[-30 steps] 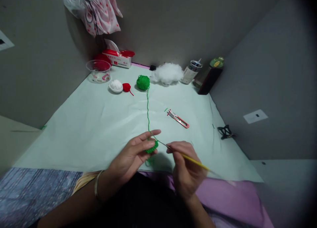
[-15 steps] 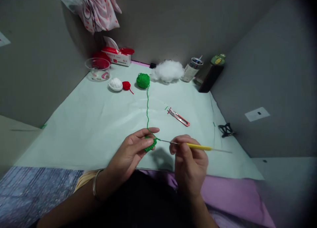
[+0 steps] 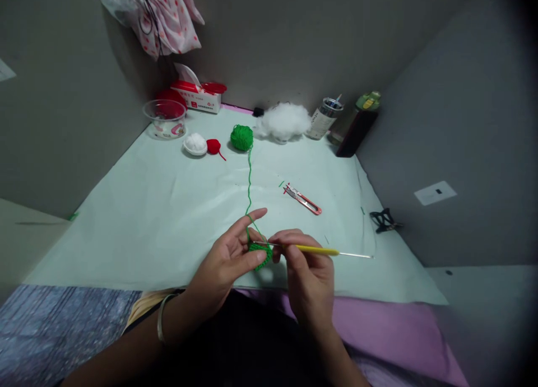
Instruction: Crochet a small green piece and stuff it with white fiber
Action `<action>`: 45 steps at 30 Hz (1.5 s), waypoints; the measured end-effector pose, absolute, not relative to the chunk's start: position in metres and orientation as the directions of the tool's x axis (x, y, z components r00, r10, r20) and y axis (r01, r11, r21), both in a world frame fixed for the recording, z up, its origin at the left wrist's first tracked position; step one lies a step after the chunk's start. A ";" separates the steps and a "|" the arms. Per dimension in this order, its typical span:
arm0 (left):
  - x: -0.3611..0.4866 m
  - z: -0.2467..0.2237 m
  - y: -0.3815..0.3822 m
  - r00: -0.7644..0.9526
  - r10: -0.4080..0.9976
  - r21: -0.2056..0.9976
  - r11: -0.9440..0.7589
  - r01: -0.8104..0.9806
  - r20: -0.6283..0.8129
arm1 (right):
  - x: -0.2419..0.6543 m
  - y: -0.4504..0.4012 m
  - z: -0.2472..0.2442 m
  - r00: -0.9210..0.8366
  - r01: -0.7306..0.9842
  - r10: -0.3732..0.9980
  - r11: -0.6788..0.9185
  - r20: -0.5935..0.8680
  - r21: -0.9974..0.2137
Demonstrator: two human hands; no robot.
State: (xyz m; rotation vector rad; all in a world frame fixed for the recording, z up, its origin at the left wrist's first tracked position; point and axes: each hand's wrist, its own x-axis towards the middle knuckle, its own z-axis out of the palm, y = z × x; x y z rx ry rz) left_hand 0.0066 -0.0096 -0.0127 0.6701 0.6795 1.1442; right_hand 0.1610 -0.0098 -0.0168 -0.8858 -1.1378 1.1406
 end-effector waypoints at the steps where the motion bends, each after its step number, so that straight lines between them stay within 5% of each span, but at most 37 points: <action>1: 0.007 -0.013 -0.010 0.265 0.956 0.778 0.261 -0.571 -0.127 | 0.161 -0.011 -0.016 0.034 -0.184 0.967 0.256 0.254 -0.949; 6: 0.008 -0.016 -0.009 0.270 0.956 0.798 0.252 -0.547 -0.116 | 0.160 -0.011 -0.018 0.060 -0.095 0.948 0.317 0.313 -0.944; 13: 0.007 -0.014 -0.008 0.237 0.958 0.828 0.261 -0.497 -0.161 | 0.159 -0.002 -0.014 0.009 -0.437 0.997 0.078 0.082 -0.896; 22: 0.005 -0.013 -0.007 0.181 0.970 0.858 0.227 -0.461 -0.160 | 0.162 0.000 -0.010 -0.053 -0.468 0.997 0.031 0.064 -0.883; 31: 0.003 -0.016 -0.007 0.138 0.986 0.915 0.143 -0.377 -0.097 | 0.167 -0.010 -0.010 -0.020 -0.180 0.959 0.276 0.284 -0.944; 38: 0.007 -0.017 -0.013 -0.021 0.997 0.969 0.065 -0.239 -0.072 | 0.169 -0.017 -0.015 -0.129 0.102 0.870 0.488 0.475 -0.867; 45: 0.004 -0.020 -0.014 -0.062 0.998 0.986 0.015 -0.168 -0.026 | 0.171 -0.015 -0.020 -0.150 0.121 0.837 0.544 0.527 -0.830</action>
